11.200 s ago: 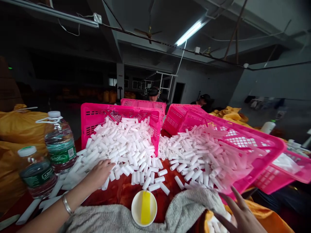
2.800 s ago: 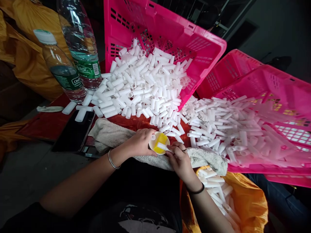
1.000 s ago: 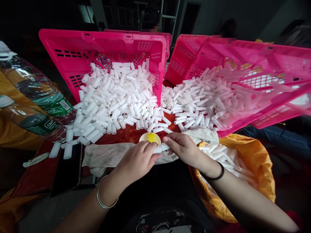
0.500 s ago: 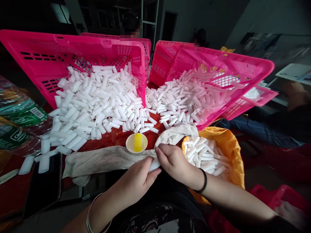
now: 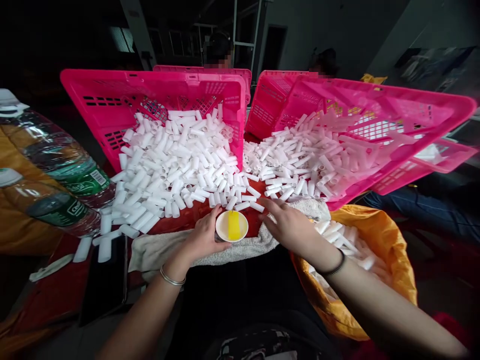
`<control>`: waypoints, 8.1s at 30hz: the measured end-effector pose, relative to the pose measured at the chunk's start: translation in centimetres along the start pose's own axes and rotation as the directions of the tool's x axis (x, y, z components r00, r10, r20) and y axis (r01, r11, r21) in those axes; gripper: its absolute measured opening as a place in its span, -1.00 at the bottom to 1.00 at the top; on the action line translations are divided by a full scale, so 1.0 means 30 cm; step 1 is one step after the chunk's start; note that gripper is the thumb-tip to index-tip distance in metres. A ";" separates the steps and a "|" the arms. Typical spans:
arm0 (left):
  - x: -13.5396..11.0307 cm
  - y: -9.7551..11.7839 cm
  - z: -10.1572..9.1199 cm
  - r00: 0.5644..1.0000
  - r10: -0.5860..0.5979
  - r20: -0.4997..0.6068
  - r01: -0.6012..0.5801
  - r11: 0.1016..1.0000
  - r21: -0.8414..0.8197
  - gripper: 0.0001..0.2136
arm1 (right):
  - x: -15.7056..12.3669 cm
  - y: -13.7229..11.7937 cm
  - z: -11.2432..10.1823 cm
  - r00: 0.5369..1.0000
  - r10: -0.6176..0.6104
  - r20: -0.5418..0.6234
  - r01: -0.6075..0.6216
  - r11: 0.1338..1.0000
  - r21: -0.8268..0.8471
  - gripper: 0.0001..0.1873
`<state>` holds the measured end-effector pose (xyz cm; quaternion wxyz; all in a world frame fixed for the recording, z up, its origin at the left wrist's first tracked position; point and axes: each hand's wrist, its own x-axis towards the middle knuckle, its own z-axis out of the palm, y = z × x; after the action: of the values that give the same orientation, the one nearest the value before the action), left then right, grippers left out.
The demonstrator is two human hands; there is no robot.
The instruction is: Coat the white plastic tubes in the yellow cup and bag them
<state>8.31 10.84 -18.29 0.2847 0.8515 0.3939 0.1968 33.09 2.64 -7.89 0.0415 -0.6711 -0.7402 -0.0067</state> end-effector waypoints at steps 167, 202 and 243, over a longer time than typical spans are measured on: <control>-0.025 0.039 0.022 0.983 -0.068 -0.168 0.058 0.996 -0.062 -0.24 | 0.163 0.029 0.324 0.958 -0.170 -0.233 0.286 0.645 0.708 -0.81; -0.132 0.524 -0.036 0.970 0.047 0.240 0.074 0.881 -0.467 -0.84 | -0.142 -0.056 -0.025 0.818 -0.226 -0.528 0.516 0.693 0.504 -0.69; -0.033 0.025 0.053 0.973 0.010 -0.229 0.003 0.998 0.056 -0.17 | 0.158 0.023 0.326 0.888 -0.279 -0.366 0.455 0.649 0.609 -0.77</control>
<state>9.03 9.16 -19.13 0.2132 0.8316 0.4277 0.2830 32.80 8.06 -17.34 0.3709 -0.4370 -0.8005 0.1754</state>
